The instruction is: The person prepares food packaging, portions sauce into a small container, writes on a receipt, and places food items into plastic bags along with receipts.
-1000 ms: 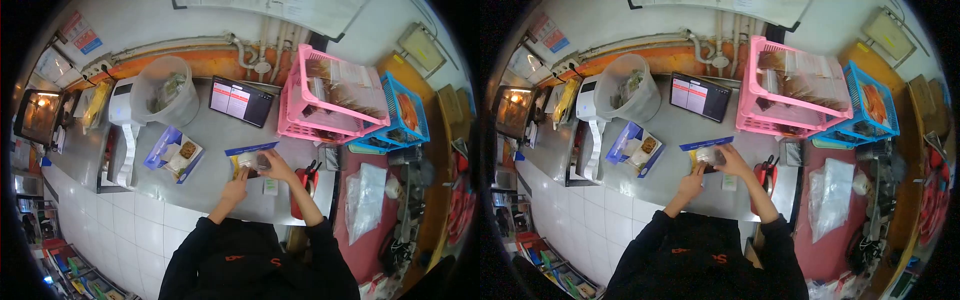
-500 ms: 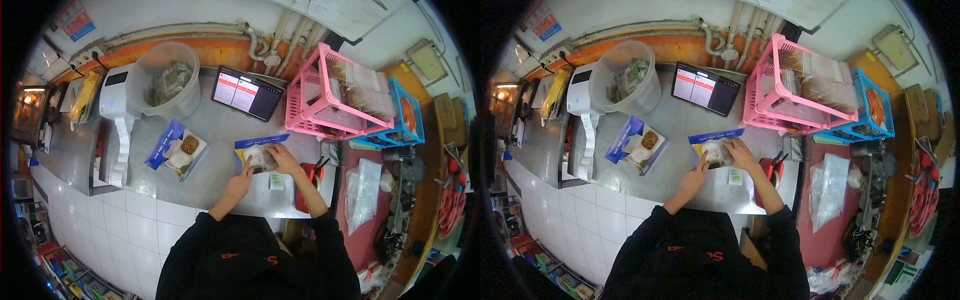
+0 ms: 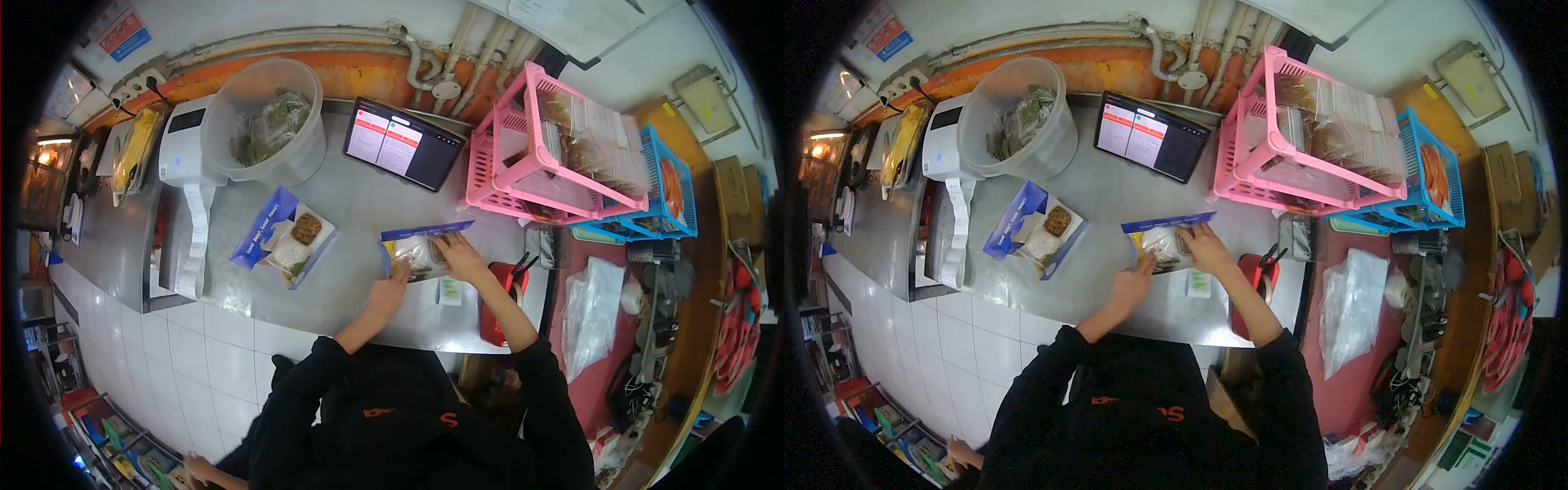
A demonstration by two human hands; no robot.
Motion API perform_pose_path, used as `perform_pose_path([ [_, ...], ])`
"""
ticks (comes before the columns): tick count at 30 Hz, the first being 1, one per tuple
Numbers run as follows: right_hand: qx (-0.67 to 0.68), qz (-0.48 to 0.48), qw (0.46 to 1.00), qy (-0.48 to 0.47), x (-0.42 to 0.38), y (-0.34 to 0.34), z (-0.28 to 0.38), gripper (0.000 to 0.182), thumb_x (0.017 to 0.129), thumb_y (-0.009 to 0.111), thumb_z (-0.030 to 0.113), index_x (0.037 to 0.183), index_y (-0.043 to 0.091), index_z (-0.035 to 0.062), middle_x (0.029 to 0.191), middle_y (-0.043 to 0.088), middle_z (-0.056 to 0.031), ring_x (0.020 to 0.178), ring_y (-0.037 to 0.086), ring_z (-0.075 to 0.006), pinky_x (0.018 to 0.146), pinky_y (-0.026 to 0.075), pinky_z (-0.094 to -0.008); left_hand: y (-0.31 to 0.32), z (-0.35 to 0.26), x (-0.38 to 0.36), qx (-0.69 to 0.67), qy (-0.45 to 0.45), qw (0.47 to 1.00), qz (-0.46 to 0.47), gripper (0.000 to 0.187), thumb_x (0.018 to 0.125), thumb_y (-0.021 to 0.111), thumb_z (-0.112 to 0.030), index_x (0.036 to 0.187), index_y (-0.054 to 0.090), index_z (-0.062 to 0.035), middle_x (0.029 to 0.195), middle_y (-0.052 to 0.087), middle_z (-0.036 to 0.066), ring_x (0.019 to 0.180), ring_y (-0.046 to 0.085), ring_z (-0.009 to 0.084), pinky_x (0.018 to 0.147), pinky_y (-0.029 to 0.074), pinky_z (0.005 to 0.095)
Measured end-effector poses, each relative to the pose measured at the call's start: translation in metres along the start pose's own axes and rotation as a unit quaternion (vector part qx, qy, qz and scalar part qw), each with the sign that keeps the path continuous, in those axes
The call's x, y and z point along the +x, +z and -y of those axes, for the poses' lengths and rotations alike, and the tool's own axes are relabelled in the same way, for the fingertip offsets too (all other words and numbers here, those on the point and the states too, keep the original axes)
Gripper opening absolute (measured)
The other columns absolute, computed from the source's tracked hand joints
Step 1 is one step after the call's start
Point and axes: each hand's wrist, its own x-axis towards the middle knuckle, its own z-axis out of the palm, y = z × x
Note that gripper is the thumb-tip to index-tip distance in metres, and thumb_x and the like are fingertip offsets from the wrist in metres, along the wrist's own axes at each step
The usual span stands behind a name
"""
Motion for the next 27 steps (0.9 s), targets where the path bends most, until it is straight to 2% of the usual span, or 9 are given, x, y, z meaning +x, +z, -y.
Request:
perform_pose_path([
  [7, 0.002, -0.033, 0.999, -0.032, 0.001, 0.004, -0.005, 0.075, 0.057, 0.062, 0.002, 0.126, 0.033, 0.0087, 0.117, 0.041, -0.0213, 0.113, 0.037, -0.0384, 0.098, 0.030, -0.0390, -0.025, -0.010, 0.019, -0.039, -0.019, 0.999, -0.027, 0.033, 0.068, 0.051, -0.009, 0.100, 0.055, -0.0020, 0.116, 0.049, 0.014, 0.051, 0.060, 0.0204, 0.045, 0.048, 0.0330],
  [9, -0.006, -0.033, 0.999, -0.012, 0.000, 0.006, -0.003, 0.074, 0.053, 0.066, 0.003, 0.121, 0.038, 0.0066, 0.117, 0.041, -0.0218, 0.110, 0.039, -0.0382, 0.095, 0.034, -0.0394, -0.030, -0.016, 0.037, -0.121, -0.014, 0.989, 0.084, 0.028, 0.066, 0.051, -0.011, 0.092, 0.056, -0.0022, 0.104, 0.055, 0.016, 0.054, 0.060, 0.0248, 0.048, 0.048, 0.0360],
  [10, -0.008, -0.033, 0.999, -0.015, -0.001, 0.006, -0.004, 0.074, 0.053, 0.066, 0.003, 0.121, 0.038, 0.0066, 0.117, 0.041, -0.0218, 0.110, 0.039, -0.0382, 0.095, 0.034, -0.0394, -0.032, -0.019, 0.046, -0.121, -0.016, 0.989, 0.082, 0.028, 0.066, 0.051, -0.011, 0.092, 0.056, -0.0022, 0.104, 0.055, 0.016, 0.054, 0.060, 0.0248, 0.048, 0.048, 0.0360],
  [12, 0.003, -0.033, 0.999, -0.022, 0.000, 0.005, -0.005, 0.073, 0.052, 0.068, 0.004, 0.120, 0.040, 0.0063, 0.116, 0.043, -0.0213, 0.110, 0.041, -0.0366, 0.094, 0.036, -0.0381, -0.034, -0.023, 0.063, -0.146, -0.068, 0.970, 0.184, 0.030, 0.067, 0.051, -0.012, 0.095, 0.054, -0.0031, 0.109, 0.053, 0.012, 0.063, 0.061, 0.0251, 0.055, 0.050, 0.0381],
  [13, -0.001, -0.033, 0.999, -0.027, 0.001, 0.002, -0.009, 0.073, 0.052, 0.068, 0.004, 0.120, 0.040, 0.0063, 0.116, 0.043, -0.0213, 0.110, 0.041, -0.0366, 0.094, 0.036, -0.0381, -0.034, -0.026, 0.066, -0.148, -0.073, 0.970, 0.179, 0.030, 0.067, 0.051, -0.012, 0.095, 0.054, -0.0031, 0.109, 0.053, 0.012, 0.063, 0.061, 0.0251, 0.055, 0.050, 0.0381],
  [15, 0.069, -0.019, 0.997, -0.031, 0.001, 0.002, -0.015, 0.077, 0.052, 0.070, 0.006, 0.122, 0.039, 0.0059, 0.118, 0.042, -0.0207, 0.111, 0.041, -0.0363, 0.095, 0.036, -0.0358, -0.029, -0.031, 0.065, -0.185, -0.122, 0.975, -0.021, 0.034, 0.063, 0.051, -0.010, 0.096, 0.056, -0.0043, 0.107, 0.055, 0.011, 0.072, 0.061, 0.0252, 0.058, 0.049, 0.0382],
  [18, -0.029, -0.097, 0.992, -0.080, 0.002, 0.009, -0.016, 0.078, 0.051, 0.071, 0.007, 0.122, 0.039, 0.0045, 0.116, 0.043, -0.0211, 0.111, 0.041, -0.0357, 0.093, 0.038, -0.0351, -0.021, -0.033, 0.066, -0.184, -0.089, 0.975, -0.088, 0.042, 0.066, 0.050, -0.012, 0.106, 0.052, 0.0016, 0.114, 0.052, 0.012, 0.069, 0.061, 0.0258, 0.057, 0.049, 0.0350],
  [21, -0.005, 0.006, 1.000, 0.017, 0.001, 0.001, -0.009, 0.073, 0.055, 0.067, 0.004, 0.122, 0.038, 0.0019, 0.117, 0.040, -0.0231, 0.111, 0.042, -0.0360, 0.088, 0.043, -0.0368, -0.024, -0.040, 0.068, -0.223, -0.142, 0.964, -0.014, 0.047, 0.062, 0.051, -0.007, 0.109, 0.054, -0.0042, 0.118, 0.051, 0.004, 0.083, 0.059, 0.0274, 0.065, 0.049, 0.0384],
  [27, -0.039, -0.014, 0.998, 0.037, 0.000, 0.023, -0.007, 0.067, 0.062, 0.059, 0.003, 0.124, 0.034, 0.0024, 0.121, 0.033, -0.0260, 0.109, 0.043, -0.0371, 0.074, 0.050, -0.0382, -0.014, -0.034, 0.060, -0.354, -0.187, 0.915, -0.044, 0.052, 0.061, 0.044, -0.004, 0.112, 0.053, -0.0075, 0.124, 0.045, 0.001, 0.101, 0.053, 0.0246, 0.084, 0.043, 0.0344],
])
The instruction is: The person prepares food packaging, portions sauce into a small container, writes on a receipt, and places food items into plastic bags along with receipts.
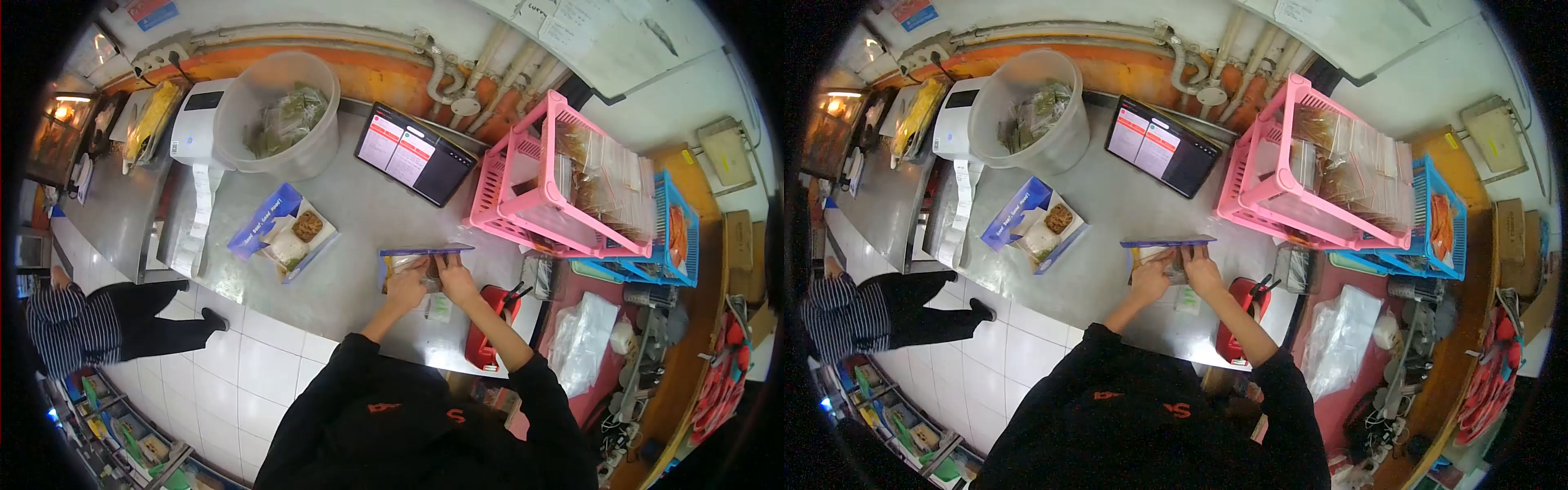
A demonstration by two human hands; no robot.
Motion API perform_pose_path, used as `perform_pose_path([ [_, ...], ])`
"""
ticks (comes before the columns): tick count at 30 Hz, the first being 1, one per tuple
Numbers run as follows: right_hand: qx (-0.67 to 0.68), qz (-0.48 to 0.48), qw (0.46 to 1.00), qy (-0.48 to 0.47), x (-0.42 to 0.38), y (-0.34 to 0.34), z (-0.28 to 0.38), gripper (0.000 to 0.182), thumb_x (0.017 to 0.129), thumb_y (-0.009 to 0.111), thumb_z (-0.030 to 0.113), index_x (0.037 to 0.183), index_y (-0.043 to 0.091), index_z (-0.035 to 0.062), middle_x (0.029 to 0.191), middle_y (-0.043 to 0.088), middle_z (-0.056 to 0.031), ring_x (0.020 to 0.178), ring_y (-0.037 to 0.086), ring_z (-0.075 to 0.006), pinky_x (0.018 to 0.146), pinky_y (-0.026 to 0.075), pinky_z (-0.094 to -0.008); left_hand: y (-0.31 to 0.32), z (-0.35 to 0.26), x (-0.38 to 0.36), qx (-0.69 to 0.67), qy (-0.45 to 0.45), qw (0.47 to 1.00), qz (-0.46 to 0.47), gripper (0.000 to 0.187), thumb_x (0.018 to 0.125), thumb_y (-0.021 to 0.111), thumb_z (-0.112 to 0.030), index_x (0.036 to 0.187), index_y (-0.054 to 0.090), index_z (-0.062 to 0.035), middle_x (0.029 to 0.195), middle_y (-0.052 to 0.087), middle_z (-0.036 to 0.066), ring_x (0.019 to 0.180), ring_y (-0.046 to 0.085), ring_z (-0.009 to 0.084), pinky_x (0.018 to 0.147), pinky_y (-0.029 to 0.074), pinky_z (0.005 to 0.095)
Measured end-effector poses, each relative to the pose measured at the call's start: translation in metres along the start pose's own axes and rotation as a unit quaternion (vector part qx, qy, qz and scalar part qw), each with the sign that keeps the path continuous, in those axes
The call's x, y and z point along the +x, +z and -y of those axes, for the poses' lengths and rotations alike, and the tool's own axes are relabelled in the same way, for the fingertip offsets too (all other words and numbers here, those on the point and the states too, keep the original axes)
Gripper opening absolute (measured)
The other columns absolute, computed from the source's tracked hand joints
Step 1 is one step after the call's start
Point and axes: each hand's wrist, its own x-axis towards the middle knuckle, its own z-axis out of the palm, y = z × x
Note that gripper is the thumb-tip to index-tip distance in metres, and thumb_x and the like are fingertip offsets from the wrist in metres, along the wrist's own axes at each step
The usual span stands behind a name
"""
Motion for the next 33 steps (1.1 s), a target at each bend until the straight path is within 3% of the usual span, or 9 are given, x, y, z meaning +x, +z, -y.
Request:
perform_pose_path([
  [4, -0.028, -0.032, 0.998, -0.038, 0.004, -0.007, -0.004, 0.068, 0.062, 0.060, 0.006, 0.125, 0.034, 0.0039, 0.120, 0.034, -0.0265, 0.108, 0.044, -0.0385, 0.074, 0.050, -0.0400, -0.005, 0.008, 0.006, 0.006, 0.028, 0.999, 0.019, 0.054, 0.061, 0.042, -0.003, 0.114, 0.052, -0.0078, 0.126, 0.044, 0.002, 0.108, 0.049, 0.0223, 0.087, 0.042, 0.0332],
  [10, -0.001, 0.120, 0.993, -0.008, 0.005, -0.018, -0.002, 0.078, 0.061, 0.064, 0.014, 0.131, 0.030, 0.0163, 0.125, 0.032, -0.0259, 0.112, 0.040, -0.0407, 0.078, 0.048, -0.0419, 0.002, 0.012, -0.008, 0.069, 0.094, 0.993, -0.016, 0.056, 0.061, 0.045, -0.004, 0.117, 0.049, -0.0078, 0.126, 0.043, 0.003, 0.098, 0.054, 0.0263, 0.082, 0.044, 0.0383],
  [13, -0.032, 0.034, 0.998, -0.031, -0.002, -0.004, 0.001, 0.078, 0.063, 0.063, 0.016, 0.132, 0.027, 0.0169, 0.128, 0.029, -0.0263, 0.115, 0.036, -0.0413, 0.079, 0.047, -0.0431, 0.005, 0.007, -0.018, 0.056, 0.028, 0.996, 0.067, 0.053, 0.061, 0.046, -0.005, 0.115, 0.050, -0.0065, 0.125, 0.044, 0.004, 0.088, 0.057, 0.0290, 0.076, 0.046, 0.0422],
  [19, 0.050, -0.078, 0.995, -0.032, -0.013, 0.006, 0.004, 0.074, 0.066, 0.059, 0.006, 0.132, 0.026, 0.0130, 0.129, 0.026, -0.0238, 0.118, 0.028, -0.0438, 0.088, 0.041, -0.0439, -0.014, 0.006, -0.009, 0.122, 0.063, 0.973, 0.186, 0.057, 0.065, 0.046, -0.007, 0.121, 0.040, 0.0015, 0.112, 0.051, 0.018, 0.079, 0.059, 0.0333, 0.067, 0.048, 0.0417],
  [21, 0.055, -0.097, 0.993, -0.036, -0.011, 0.017, -0.003, 0.071, 0.066, 0.058, 0.005, 0.130, 0.028, 0.0109, 0.130, 0.025, -0.0231, 0.118, 0.029, -0.0425, 0.089, 0.040, -0.0426, -0.022, 0.003, -0.021, 0.055, 0.209, 0.970, 0.110, 0.055, 0.065, 0.046, -0.002, 0.120, 0.042, -0.0015, 0.108, 0.054, 0.018, 0.080, 0.058, 0.0343, 0.070, 0.047, 0.0432],
  [24, 0.118, -0.070, 0.990, -0.001, -0.009, 0.006, 0.003, 0.066, 0.066, 0.056, 0.002, 0.128, 0.032, 0.0067, 0.131, 0.023, -0.0216, 0.118, 0.032, -0.0394, 0.092, 0.038, -0.0395, -0.059, -0.005, -0.038, -0.081, 0.122, 0.989, 0.014, 0.046, 0.063, 0.042, 0.008, 0.106, 0.055, -0.0049, 0.110, 0.053, 0.018, 0.095, 0.054, 0.0317, 0.079, 0.044, 0.0390],
  [28, 0.100, -0.050, 0.994, 0.017, -0.004, -0.007, 0.011, 0.064, 0.067, 0.049, -0.005, 0.127, 0.035, 0.0105, 0.129, 0.029, -0.0212, 0.115, 0.038, -0.0351, 0.091, 0.039, -0.0377, -0.091, 0.063, -0.048, -0.258, 0.086, 0.961, -0.059, 0.043, 0.067, 0.041, 0.008, 0.107, 0.054, -0.0029, 0.098, 0.060, 0.013, 0.084, 0.059, 0.0254, 0.074, 0.046, 0.0312],
  [30, 0.053, -0.061, 0.997, -0.020, 0.002, -0.002, -0.002, 0.066, 0.067, 0.046, -0.009, 0.127, 0.037, 0.0174, 0.124, 0.037, -0.0216, 0.109, 0.044, -0.0351, 0.087, 0.042, -0.0382, -0.112, 0.092, -0.059, -0.319, 0.038, 0.946, -0.035, 0.043, 0.068, 0.039, 0.010, 0.107, 0.054, -0.0019, 0.096, 0.061, 0.013, 0.084, 0.059, 0.0221, 0.073, 0.047, 0.0299],
  [33, 0.037, 0.028, 0.998, 0.047, 0.003, -0.013, 0.004, 0.069, 0.060, 0.048, -0.015, 0.123, 0.041, 0.0123, 0.120, 0.041, -0.0213, 0.109, 0.043, -0.0349, 0.092, 0.039, -0.0371, -0.151, 0.121, -0.069, -0.389, -0.032, 0.921, -0.010, 0.044, 0.069, 0.036, 0.012, 0.107, 0.053, -0.0007, 0.095, 0.060, 0.012, 0.083, 0.059, 0.0179, 0.072, 0.047, 0.0278],
])
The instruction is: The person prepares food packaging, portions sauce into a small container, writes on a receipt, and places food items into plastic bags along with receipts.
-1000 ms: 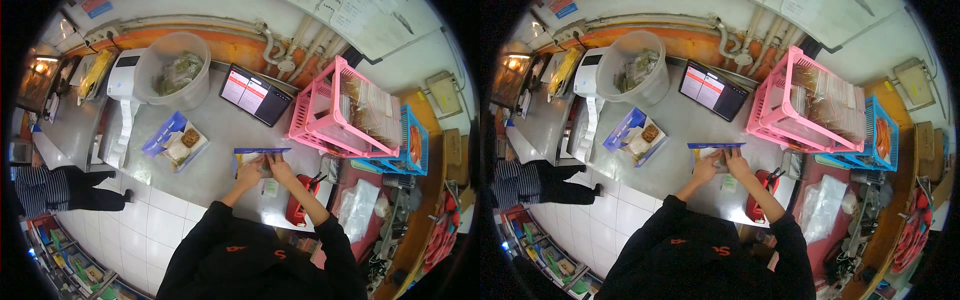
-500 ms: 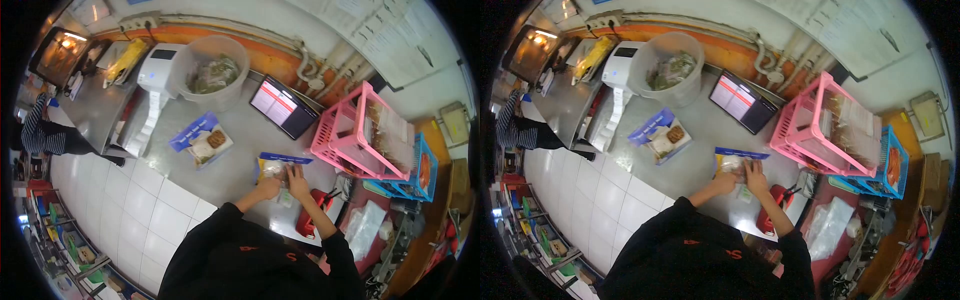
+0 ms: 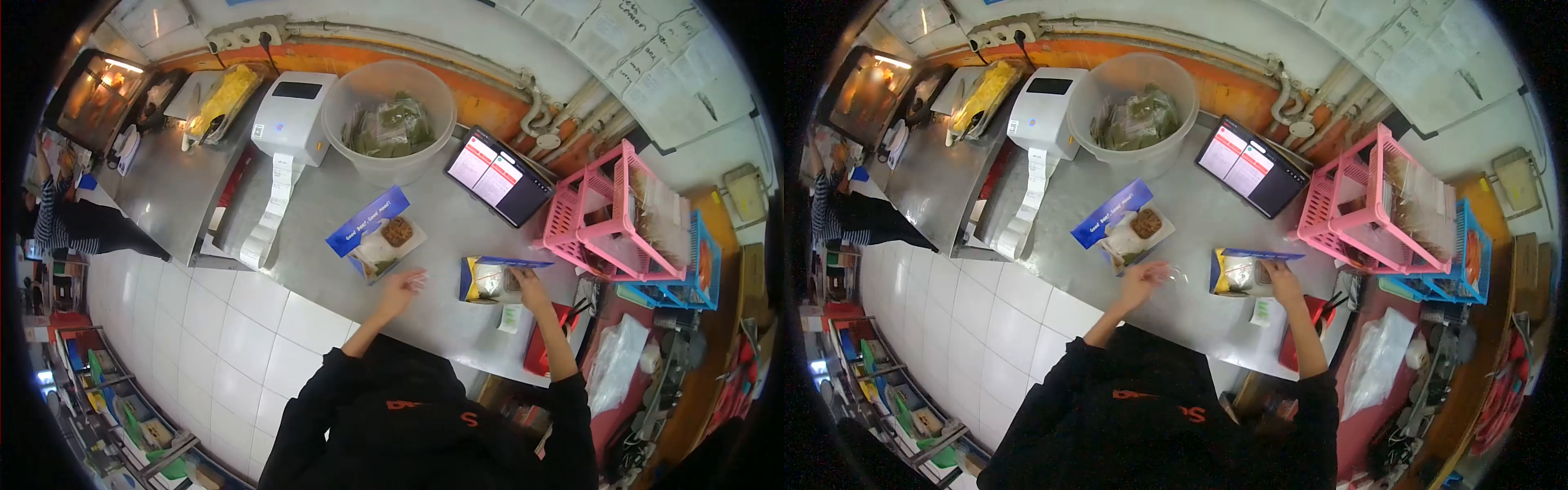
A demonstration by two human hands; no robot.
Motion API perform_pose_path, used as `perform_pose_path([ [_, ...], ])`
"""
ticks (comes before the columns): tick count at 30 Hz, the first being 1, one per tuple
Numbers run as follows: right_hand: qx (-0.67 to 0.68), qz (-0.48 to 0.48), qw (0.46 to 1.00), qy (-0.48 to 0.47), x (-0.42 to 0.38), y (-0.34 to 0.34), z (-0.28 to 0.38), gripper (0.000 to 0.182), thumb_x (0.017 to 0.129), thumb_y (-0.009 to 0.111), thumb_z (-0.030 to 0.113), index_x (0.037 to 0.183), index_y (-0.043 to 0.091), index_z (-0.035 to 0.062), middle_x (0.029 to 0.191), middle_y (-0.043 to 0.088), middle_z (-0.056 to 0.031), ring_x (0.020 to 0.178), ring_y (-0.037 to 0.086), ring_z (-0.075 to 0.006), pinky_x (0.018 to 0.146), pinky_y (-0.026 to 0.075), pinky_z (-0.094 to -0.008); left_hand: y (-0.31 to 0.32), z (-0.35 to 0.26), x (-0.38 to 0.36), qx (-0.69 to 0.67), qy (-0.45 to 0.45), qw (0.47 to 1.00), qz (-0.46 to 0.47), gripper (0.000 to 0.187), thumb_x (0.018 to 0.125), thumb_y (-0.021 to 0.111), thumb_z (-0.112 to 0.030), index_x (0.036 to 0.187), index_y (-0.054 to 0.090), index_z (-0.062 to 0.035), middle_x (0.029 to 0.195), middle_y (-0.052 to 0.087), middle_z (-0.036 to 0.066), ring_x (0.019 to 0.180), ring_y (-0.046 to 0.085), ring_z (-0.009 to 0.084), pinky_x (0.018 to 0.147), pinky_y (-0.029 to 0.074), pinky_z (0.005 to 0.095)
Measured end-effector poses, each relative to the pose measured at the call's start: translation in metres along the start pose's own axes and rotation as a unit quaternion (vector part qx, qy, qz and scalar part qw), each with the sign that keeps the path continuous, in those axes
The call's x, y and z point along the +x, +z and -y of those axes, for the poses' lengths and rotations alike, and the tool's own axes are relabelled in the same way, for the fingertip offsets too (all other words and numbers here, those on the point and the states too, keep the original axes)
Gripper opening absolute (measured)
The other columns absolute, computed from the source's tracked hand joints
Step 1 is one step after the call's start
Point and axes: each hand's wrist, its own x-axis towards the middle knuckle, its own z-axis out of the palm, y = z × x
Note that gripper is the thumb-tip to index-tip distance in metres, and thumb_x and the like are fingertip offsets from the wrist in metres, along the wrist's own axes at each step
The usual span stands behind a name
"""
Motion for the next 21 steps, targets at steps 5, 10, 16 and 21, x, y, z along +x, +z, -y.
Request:
perform_pose_path([
  [5, -0.080, -0.046, 0.996, -0.008, -0.002, 0.007, 0.009, 0.065, 0.067, 0.049, -0.006, 0.126, 0.036, 0.0172, 0.119, 0.041, -0.0211, 0.101, 0.050, -0.0343, 0.080, 0.047, -0.0385, -0.040, 0.001, -0.002, -0.145, -0.019, 0.988, -0.045, 0.043, 0.069, 0.041, 0.012, 0.109, 0.049, 0.0000, 0.094, 0.058, 0.009, 0.084, 0.058, 0.0184, 0.071, 0.048, 0.0276],
  [10, -0.040, -0.057, 0.996, 0.049, -0.007, 0.003, 0.021, 0.062, 0.062, 0.049, -0.010, 0.120, 0.042, 0.0116, 0.124, 0.036, -0.0199, 0.105, 0.046, -0.0352, 0.081, 0.044, -0.0407, -0.053, -0.027, 0.001, -0.244, -0.142, 0.959, -0.034, 0.029, 0.077, 0.044, 0.009, 0.104, 0.049, -0.0024, 0.088, 0.056, 0.008, 0.084, 0.058, 0.0177, 0.073, 0.048, 0.0275],
  [16, 0.224, -0.141, 0.962, 0.071, -0.024, 0.007, 0.134, 0.064, 0.069, 0.053, -0.003, 0.128, 0.031, 0.0098, 0.128, 0.034, -0.0147, 0.116, 0.036, -0.0297, 0.093, 0.032, -0.0406, -0.057, -0.013, 0.015, -0.018, 0.153, 0.988, -0.019, 0.014, 0.071, 0.053, 0.010, 0.079, 0.058, -0.0007, 0.080, 0.058, 0.005, 0.079, 0.057, 0.0138, 0.069, 0.047, 0.0261],
  [21, 0.651, 0.118, 0.740, -0.122, -0.002, -0.016, 0.227, 0.070, 0.073, 0.059, 0.006, 0.132, 0.023, 0.0112, 0.133, 0.028, -0.0072, 0.125, 0.025, -0.0215, 0.098, 0.026, -0.0381, -0.050, -0.024, 0.013, -0.087, 0.079, 0.988, 0.102, 0.012, 0.068, 0.056, 0.010, 0.070, 0.058, -0.0014, 0.080, 0.058, 0.005, 0.079, 0.055, 0.0135, 0.071, 0.043, 0.0243],
])
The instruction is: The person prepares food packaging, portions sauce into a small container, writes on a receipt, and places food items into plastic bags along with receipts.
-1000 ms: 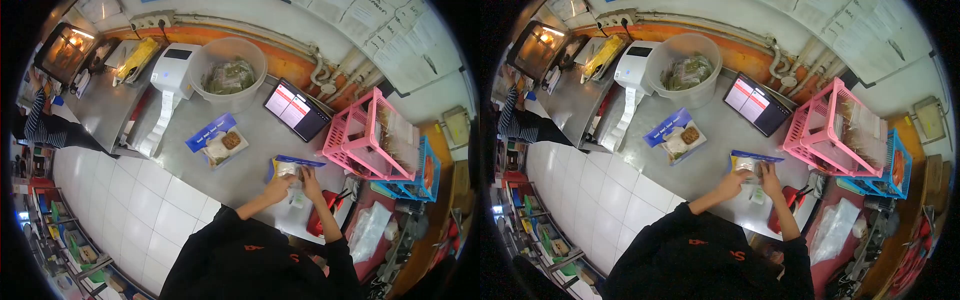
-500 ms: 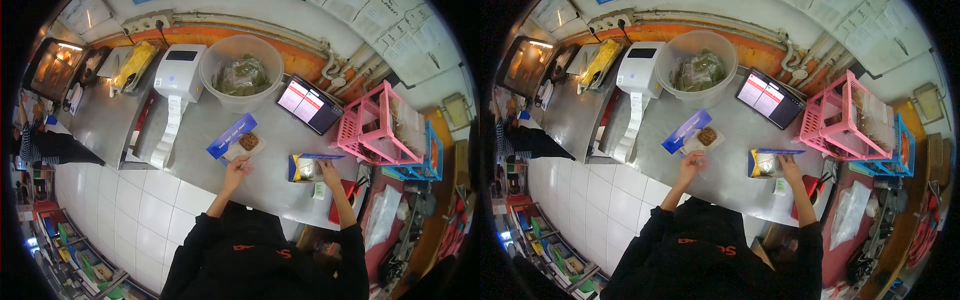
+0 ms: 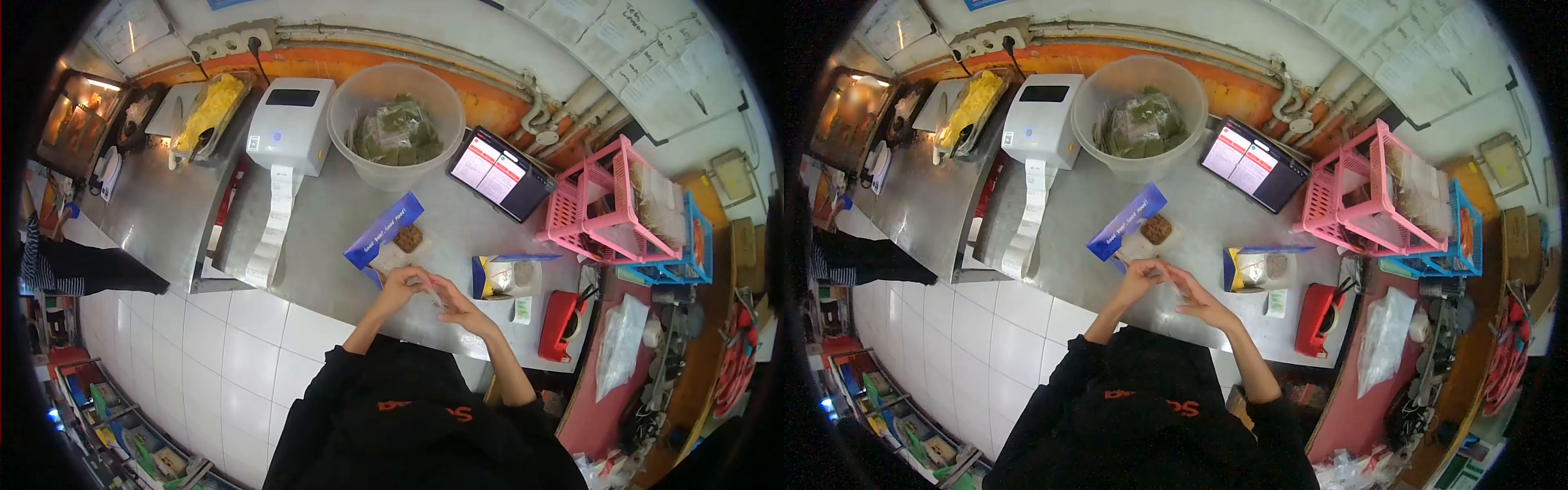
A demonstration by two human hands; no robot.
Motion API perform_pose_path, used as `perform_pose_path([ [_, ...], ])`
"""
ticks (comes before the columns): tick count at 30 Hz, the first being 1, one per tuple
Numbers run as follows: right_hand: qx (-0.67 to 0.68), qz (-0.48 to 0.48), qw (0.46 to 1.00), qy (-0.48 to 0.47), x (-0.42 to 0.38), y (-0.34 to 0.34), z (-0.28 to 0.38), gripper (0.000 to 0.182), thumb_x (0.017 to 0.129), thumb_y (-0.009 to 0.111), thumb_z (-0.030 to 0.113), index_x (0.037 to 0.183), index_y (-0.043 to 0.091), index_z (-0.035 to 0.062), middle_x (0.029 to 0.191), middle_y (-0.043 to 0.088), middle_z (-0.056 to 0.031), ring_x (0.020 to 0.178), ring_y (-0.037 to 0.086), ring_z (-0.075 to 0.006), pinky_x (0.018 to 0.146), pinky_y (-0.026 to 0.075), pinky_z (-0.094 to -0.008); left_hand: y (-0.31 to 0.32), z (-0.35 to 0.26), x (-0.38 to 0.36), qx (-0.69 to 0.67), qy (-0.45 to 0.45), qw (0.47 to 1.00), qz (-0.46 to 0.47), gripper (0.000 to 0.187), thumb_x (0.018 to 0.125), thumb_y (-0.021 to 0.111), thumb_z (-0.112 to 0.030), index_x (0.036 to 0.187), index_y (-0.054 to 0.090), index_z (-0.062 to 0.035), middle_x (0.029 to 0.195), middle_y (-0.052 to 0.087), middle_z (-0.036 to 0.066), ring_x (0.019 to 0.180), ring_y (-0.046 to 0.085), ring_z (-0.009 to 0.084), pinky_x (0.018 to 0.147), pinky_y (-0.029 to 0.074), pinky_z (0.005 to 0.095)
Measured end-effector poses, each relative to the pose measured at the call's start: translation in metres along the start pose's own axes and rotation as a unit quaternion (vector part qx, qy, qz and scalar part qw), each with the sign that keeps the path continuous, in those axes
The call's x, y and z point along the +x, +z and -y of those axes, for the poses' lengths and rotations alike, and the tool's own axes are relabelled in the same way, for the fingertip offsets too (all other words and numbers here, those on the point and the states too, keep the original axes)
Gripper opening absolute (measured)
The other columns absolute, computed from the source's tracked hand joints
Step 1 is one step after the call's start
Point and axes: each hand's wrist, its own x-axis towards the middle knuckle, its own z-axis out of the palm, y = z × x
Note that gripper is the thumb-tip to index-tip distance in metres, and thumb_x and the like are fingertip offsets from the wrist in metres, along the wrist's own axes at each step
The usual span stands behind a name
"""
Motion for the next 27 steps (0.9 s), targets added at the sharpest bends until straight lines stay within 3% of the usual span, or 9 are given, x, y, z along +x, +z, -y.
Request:
perform_pose_path([
  [5, 0.095, 0.093, 0.991, 0.011, 0.039, -0.015, -0.008, 0.078, 0.069, 0.065, 0.006, 0.132, 0.020, 0.0123, 0.131, 0.029, -0.0057, 0.125, 0.025, -0.0214, 0.097, 0.027, -0.0389, -0.027, 0.013, 0.012, -0.089, 0.013, 0.996, 0.010, 0.015, 0.065, 0.057, 0.011, 0.072, 0.059, -0.0021, 0.080, 0.059, 0.006, 0.081, 0.055, 0.0147, 0.073, 0.044, 0.0267],
  [8, -0.024, 0.093, 0.995, 0.010, 0.061, -0.019, 0.006, 0.082, 0.065, 0.071, 0.016, 0.131, 0.022, 0.0098, 0.127, 0.033, -0.0085, 0.121, 0.030, -0.0221, 0.096, 0.030, -0.0366, -0.038, 0.001, 0.019, -0.004, 0.026, 1.000, 0.011, 0.013, 0.063, 0.057, 0.010, 0.072, 0.058, -0.0003, 0.083, 0.059, 0.006, 0.084, 0.054, 0.0168, 0.079, 0.040, 0.0279],
  [10, -0.292, 0.082, 0.953, -0.015, 0.078, -0.032, 0.008, 0.085, 0.058, 0.076, 0.023, 0.127, 0.029, 0.0066, 0.122, 0.037, -0.0127, 0.117, 0.035, -0.0251, 0.095, 0.032, -0.0358, -0.039, -0.009, 0.026, 0.135, 0.102, 0.985, -0.026, 0.030, 0.067, 0.057, 0.008, 0.095, 0.059, -0.0022, 0.103, 0.055, 0.008, 0.102, 0.049, 0.0200, 0.090, 0.036, 0.0303],
  [11, -0.292, 0.084, 0.953, -0.014, 0.084, -0.035, 0.011, 0.085, 0.058, 0.076, 0.023, 0.127, 0.029, 0.0066, 0.122, 0.037, -0.0127, 0.117, 0.035, -0.0251, 0.095, 0.032, -0.0358, -0.040, -0.015, 0.028, 0.134, 0.101, 0.985, -0.029, 0.030, 0.067, 0.057, 0.008, 0.095, 0.059, -0.0022, 0.103, 0.055, 0.008, 0.102, 0.049, 0.0200, 0.090, 0.036, 0.0303],
  [13, -0.441, 0.039, 0.891, -0.102, 0.097, -0.038, 0.020, 0.083, 0.053, 0.077, 0.021, 0.123, 0.034, 0.0046, 0.119, 0.039, -0.0171, 0.112, 0.039, -0.0307, 0.092, 0.035, -0.0368, -0.039, -0.025, 0.030, 0.166, 0.078, 0.976, -0.115, 0.055, 0.070, 0.055, 0.006, 0.122, 0.042, -0.0060, 0.125, 0.042, 0.010, 0.117, 0.038, 0.0241, 0.098, 0.027, 0.0321],
  [14, -0.442, 0.043, 0.890, -0.101, 0.105, -0.040, 0.022, 0.083, 0.053, 0.077, 0.021, 0.123, 0.034, 0.0046, 0.119, 0.039, -0.0171, 0.112, 0.039, -0.0307, 0.092, 0.035, -0.0368, -0.042, -0.029, 0.031, 0.164, 0.078, 0.976, -0.120, 0.055, 0.070, 0.055, 0.006, 0.122, 0.042, -0.0060, 0.125, 0.042, 0.010, 0.117, 0.038, 0.0241, 0.098, 0.027, 0.0321],
  [16, -0.584, 0.010, 0.803, -0.119, 0.122, -0.046, 0.017, 0.073, 0.054, 0.072, 0.013, 0.119, 0.038, 0.0046, 0.117, 0.040, -0.0171, 0.111, 0.039, -0.0333, 0.089, 0.036, -0.0389, -0.052, -0.032, 0.030, 0.254, 0.055, 0.960, -0.110, 0.067, 0.076, 0.053, -0.002, 0.134, 0.021, -0.0081, 0.136, 0.028, 0.011, 0.125, 0.027, 0.0259, 0.101, 0.020, 0.0331],
  [19, -0.645, 0.084, 0.748, -0.129, 0.150, -0.049, 0.013, 0.068, 0.053, 0.066, 0.008, 0.117, 0.042, 0.0066, 0.116, 0.043, -0.0144, 0.110, 0.041, -0.0309, 0.088, 0.036, -0.0385, -0.058, -0.034, 0.033, 0.224, 0.055, 0.967, -0.108, 0.061, 0.081, 0.050, -0.011, 0.135, 0.019, -0.0063, 0.138, 0.024, 0.011, 0.127, 0.023, 0.0258, 0.102, 0.017, 0.0336],
  [27, -0.655, 0.169, 0.733, -0.068, 0.165, -0.047, 0.013, 0.066, 0.051, 0.061, 0.007, 0.115, 0.046, 0.0132, 0.114, 0.046, -0.0118, 0.110, 0.041, -0.0280, 0.087, 0.035, -0.0392, -0.064, -0.027, 0.039, 0.146, 0.076, 0.977, -0.133, 0.054, 0.084, 0.047, -0.017, 0.131, 0.024, -0.0042, 0.135, 0.028, 0.015, 0.125, 0.027, 0.0273, 0.101, 0.020, 0.0340],
])
